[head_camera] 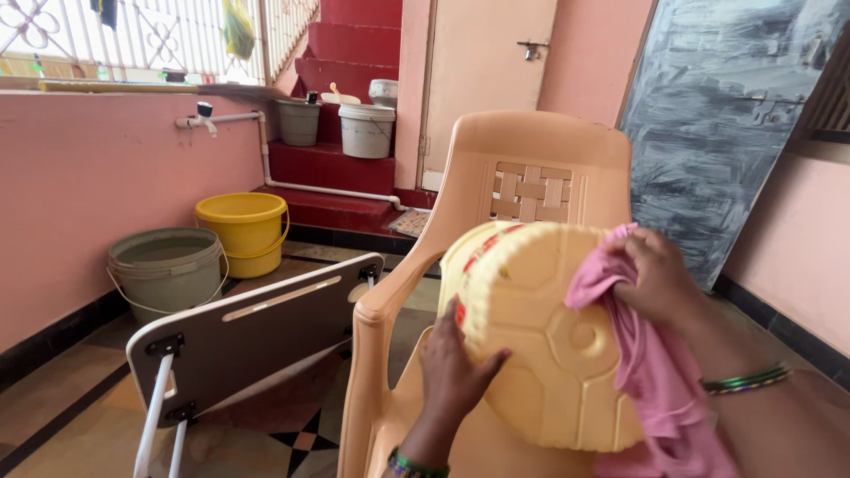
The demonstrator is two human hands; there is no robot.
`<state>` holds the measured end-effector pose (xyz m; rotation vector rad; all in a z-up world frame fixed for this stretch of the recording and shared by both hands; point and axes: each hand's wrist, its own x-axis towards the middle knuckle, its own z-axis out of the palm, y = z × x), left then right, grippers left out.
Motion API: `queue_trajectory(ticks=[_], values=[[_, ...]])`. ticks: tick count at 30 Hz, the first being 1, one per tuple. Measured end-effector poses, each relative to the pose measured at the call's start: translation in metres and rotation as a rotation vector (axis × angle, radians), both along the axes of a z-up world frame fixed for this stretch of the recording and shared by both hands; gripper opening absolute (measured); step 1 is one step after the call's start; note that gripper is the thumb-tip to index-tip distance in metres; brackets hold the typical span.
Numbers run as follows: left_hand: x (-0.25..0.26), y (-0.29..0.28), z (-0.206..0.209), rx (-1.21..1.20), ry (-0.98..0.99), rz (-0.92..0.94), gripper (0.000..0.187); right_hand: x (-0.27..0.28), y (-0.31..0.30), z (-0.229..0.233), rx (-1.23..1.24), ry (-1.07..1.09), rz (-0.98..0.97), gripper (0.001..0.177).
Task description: The person wipes the exterior, rim, and bottom of a plastic bucket with a cloth, turning the bucket over several times while seated.
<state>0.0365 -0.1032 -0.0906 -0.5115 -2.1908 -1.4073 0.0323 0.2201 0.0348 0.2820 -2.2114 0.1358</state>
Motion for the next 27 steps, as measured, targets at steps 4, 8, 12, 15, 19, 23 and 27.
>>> queue_trajectory(ticks=[4, 8, 12, 15, 19, 23, 27], values=[[-0.035, 0.024, -0.011, -0.009, 0.078, -0.034, 0.113, 0.003, -0.007, -0.036, -0.117, 0.138, 0.018, 0.042], [-0.064, 0.024, -0.005, 0.052, 0.285, 0.025, 0.097, 0.017, -0.032, -0.052, -0.093, 0.288, -0.098, 0.036], [-0.097, 0.021, 0.031, 0.000, 0.506, -0.042, 0.072, 0.015, -0.043, -0.062, -0.197, 0.273, -0.088, 0.026], [-0.112, 0.015, 0.059, -0.098, 0.483, -0.242, 0.069, 0.003, -0.038, -0.070, -0.343, 0.325, 0.017, 0.021], [-0.119, 0.017, 0.066, -0.103, 0.454, -0.364, 0.077, -0.012, -0.050, -0.089, -0.288, 0.431, 0.042, 0.014], [-0.130, 0.026, 0.044, 0.181, 0.393, -0.523, 0.077, -0.011, -0.096, -0.121, 0.054, 0.413, 0.081, 0.069], [-0.132, 0.021, 0.000, 0.345, 0.339, -0.537, 0.068, 0.004, -0.117, -0.148, 0.134, 0.313, 0.012, 0.055]])
